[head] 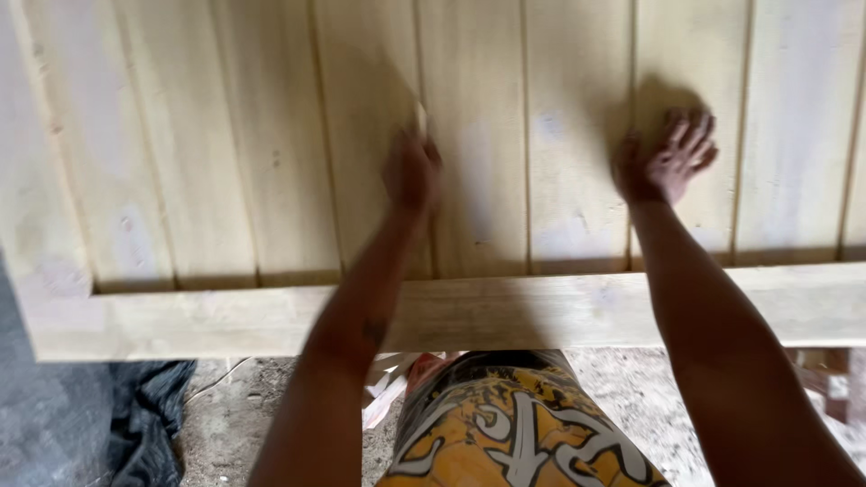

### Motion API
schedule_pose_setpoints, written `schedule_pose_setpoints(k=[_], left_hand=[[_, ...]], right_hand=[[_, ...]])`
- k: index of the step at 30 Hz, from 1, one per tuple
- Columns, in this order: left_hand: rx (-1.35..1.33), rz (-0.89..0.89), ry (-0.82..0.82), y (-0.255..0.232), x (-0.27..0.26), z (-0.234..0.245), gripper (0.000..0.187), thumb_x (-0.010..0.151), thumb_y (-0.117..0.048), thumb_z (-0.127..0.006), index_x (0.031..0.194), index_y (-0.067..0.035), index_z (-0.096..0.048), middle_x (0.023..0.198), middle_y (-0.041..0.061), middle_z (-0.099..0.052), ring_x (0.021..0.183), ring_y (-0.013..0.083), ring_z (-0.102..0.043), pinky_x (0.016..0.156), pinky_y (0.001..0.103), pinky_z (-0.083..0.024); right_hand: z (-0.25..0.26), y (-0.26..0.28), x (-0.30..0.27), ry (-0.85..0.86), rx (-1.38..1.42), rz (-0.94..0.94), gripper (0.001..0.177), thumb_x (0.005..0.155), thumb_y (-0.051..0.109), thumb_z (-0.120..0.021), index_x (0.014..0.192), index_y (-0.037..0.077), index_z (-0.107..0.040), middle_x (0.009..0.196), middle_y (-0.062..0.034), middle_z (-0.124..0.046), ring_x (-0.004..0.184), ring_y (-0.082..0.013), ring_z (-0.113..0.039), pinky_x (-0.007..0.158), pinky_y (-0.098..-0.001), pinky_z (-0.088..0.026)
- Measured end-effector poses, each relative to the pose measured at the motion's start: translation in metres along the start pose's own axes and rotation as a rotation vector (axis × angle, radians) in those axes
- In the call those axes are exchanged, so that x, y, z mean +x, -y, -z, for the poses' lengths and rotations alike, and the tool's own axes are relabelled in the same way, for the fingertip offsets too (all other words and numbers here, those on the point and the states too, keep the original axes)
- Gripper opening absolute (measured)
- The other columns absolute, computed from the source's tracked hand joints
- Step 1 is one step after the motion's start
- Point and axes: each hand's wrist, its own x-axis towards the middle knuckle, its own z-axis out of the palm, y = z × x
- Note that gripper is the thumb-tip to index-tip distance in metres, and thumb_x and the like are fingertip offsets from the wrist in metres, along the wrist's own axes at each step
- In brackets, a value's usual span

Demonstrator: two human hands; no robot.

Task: The person sands a wooden door by hand using sandpaper, rubbing it against the vertical panels and the surrounding frame.

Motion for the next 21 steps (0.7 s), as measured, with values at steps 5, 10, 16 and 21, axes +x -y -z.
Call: schedule_pose_setpoints(k=[5, 10, 16, 21], left_hand=[[-0.184, 0.107, 0.118, -0.018, -0.146, 0.086, 0.039, 0.099, -0.02, -0.064, 0.135, -0.007, -0.063, 0.106, 0.018, -0.069, 0.081, 0.0354, -0.07, 0.068, 0.048, -0.059], [-0.12, -0.005, -0.098, -0.017, -0.065, 0.027, 0.038, 0.097, -0.012, -0.058, 0.134, -0.003, -0.062, 0.102, 0.018, -0.069, 0.08, 0.0338, -0.07, 0.065, 0.046, -0.059], [0.173, -0.264, -0.443, 0.027, 0.134, -0.103, 0.02, 0.092, -0.025, -0.061, 0.075, -0.014, -0.06, 0.07, 0.009, -0.061, 0.066, 0.0303, -0.061, 0.059, 0.047, -0.052], [-0.03, -0.28, -0.355, 0.023, 0.199, -0.084, 0.029, 0.1, -0.028, -0.062, 0.079, -0.008, -0.065, 0.064, 0.009, -0.058, 0.054, 0.0275, -0.055, 0.05, 0.044, -0.046]], right_hand=[[0.04, 0.029, -0.015, 0.058, 0.08, -0.053, 0.068, 0.103, 0.043, -0.047, 0.156, 0.004, -0.031, 0.171, -0.0263, -0.014, 0.16, -0.045, -0.005, 0.125, -0.0707, -0.004], [0.046, 0.037, -0.01, 0.073, 0.069, -0.045, 0.07, 0.108, 0.046, -0.044, 0.16, 0.002, -0.028, 0.175, -0.0264, -0.011, 0.163, -0.0441, -0.003, 0.127, -0.07, -0.002], [0.042, 0.024, -0.017, 0.21, -0.001, -0.121, 0.079, 0.111, 0.054, -0.042, 0.166, 0.003, -0.017, 0.177, -0.0245, -0.003, 0.163, -0.0419, 0.0, 0.13, -0.0663, -0.001], [0.05, 0.029, -0.003, 0.233, 0.003, -0.092, 0.08, 0.11, 0.052, -0.04, 0.17, 0.007, -0.012, 0.178, -0.0238, -0.002, 0.163, -0.0407, 0.003, 0.129, -0.0686, -0.001]])
